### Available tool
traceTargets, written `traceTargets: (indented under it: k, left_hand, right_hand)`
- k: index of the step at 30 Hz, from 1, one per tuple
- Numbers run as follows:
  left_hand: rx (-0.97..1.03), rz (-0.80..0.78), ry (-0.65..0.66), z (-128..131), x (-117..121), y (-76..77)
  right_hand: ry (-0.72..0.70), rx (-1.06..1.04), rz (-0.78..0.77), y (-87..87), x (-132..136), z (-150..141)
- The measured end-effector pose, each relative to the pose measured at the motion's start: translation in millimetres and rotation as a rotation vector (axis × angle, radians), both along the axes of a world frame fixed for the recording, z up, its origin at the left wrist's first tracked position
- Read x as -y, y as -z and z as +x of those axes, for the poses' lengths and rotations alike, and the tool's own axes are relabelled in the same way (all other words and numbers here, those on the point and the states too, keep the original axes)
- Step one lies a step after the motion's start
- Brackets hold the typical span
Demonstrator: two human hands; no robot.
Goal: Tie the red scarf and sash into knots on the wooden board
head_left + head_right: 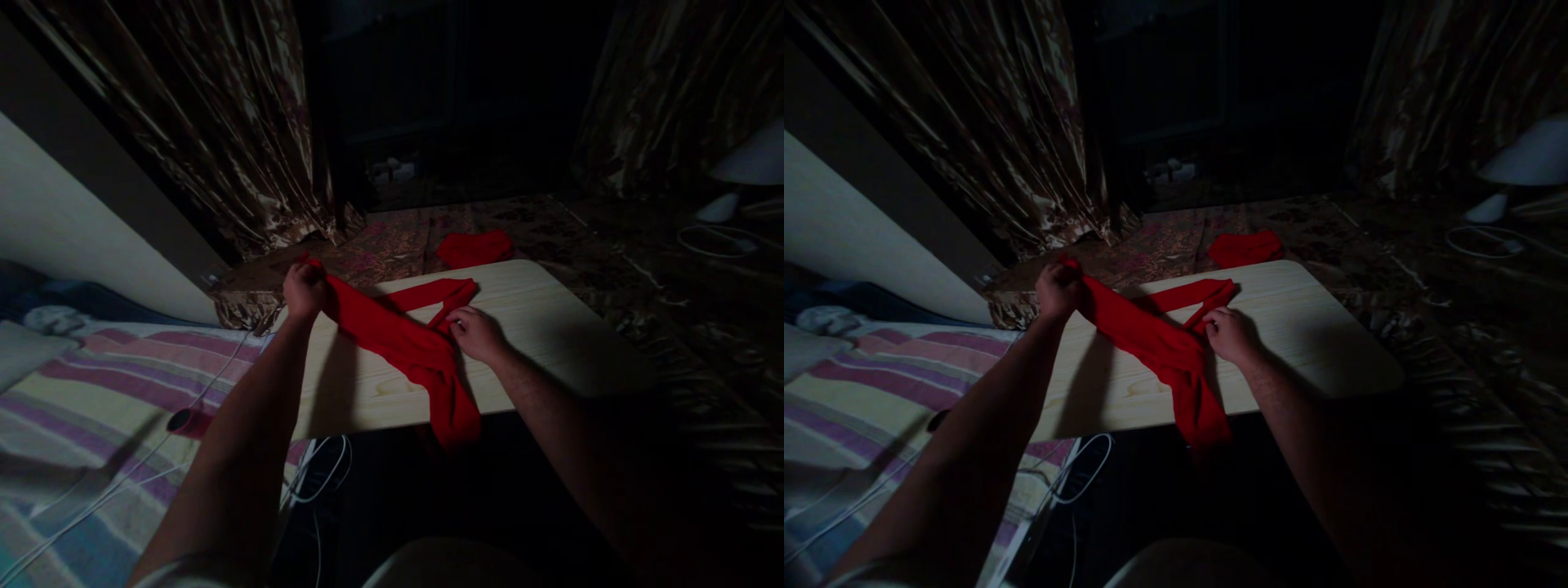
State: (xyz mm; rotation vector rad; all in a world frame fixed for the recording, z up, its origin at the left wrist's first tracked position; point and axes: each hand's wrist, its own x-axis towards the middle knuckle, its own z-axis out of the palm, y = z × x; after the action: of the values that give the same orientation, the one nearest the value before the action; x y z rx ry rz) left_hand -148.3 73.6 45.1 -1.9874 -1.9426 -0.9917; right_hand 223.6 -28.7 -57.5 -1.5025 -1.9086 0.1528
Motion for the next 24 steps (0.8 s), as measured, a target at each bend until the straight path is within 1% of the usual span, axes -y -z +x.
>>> traceTargets:
  k: [2, 4, 5, 7, 8, 9, 10, 11, 14, 15, 17, 19, 21, 24]
  left_hand:
    - [-0.038, -0.165, -0.029, 0.1, -1.1, -2.5]
    - [-0.059, -0.34, -0.103, -1.5, 0.7, 2.5]
    - [-0.059, -0.388, -0.143, -2.2, 2.4, 7.2]
    - [-0.058, -0.411, -0.206, -1.5, 7.2, 18.6]
    - [-0.067, -0.416, -0.222, 0.8, 10.1, 24.5]
    - [-0.086, -0.414, -0.212, 4.8, 13.5, 30.0]
    - [-0.11, -0.4, -0.171, 10.5, 17.4, 34.9]
    - [-0.135, -0.373, -0.102, 17.6, 21.8, 39.1]
    - [-0.17, -0.263, 0.173, 43.8, 38.7, 47.5]
    - [-0.173, -0.248, 0.25, 52.2, 45.2, 49.7]
    - [-0.179, -0.266, 0.371, 66.0, 58.8, 54.4]
    - [-0.185, -0.321, 0.439, 74.9, 71.3, 61.0]
    - [-0.198, -0.382, 0.455, 79.9, 81.1, 69.7]
    - [-0.248, -0.438, 0.452, 82.7, 87.9, 82.3]
  right_hand:
    - [0.004, -0.003, 0.0, -1.2, 0.9, -0.3]
    - [0.007, -0.006, -0.007, -2.4, 1.9, -0.6]
    - [0.009, -0.006, -0.011, -2.8, 2.2, -0.8]
    - [0.009, -0.006, -0.016, -3.0, 2.3, -0.9]
    - [0.008, -0.006, -0.016, -2.8, 2.0, -1.0]
    - [0.008, -0.006, -0.016, -2.5, 1.7, -1.0]
    - [0.007, -0.007, -0.016, -2.3, 1.2, -1.0]
    - [0.007, -0.01, -0.017, -2.1, 0.9, -1.0]
    - [0.013, -0.043, -0.005, -3.5, 1.8, -1.4]
    - [0.021, -0.061, 0.012, -4.5, 3.1, -1.7]
    - [0.051, -0.094, 0.061, -7.2, 6.9, -2.7]
    - [0.082, -0.106, 0.101, -9.9, 11.7, -4.3]
    - [0.083, -0.093, 0.113, -12.2, 16.2, -6.7]
    - [0.007, -0.064, 0.109, -14.9, 20.1, -10.7]
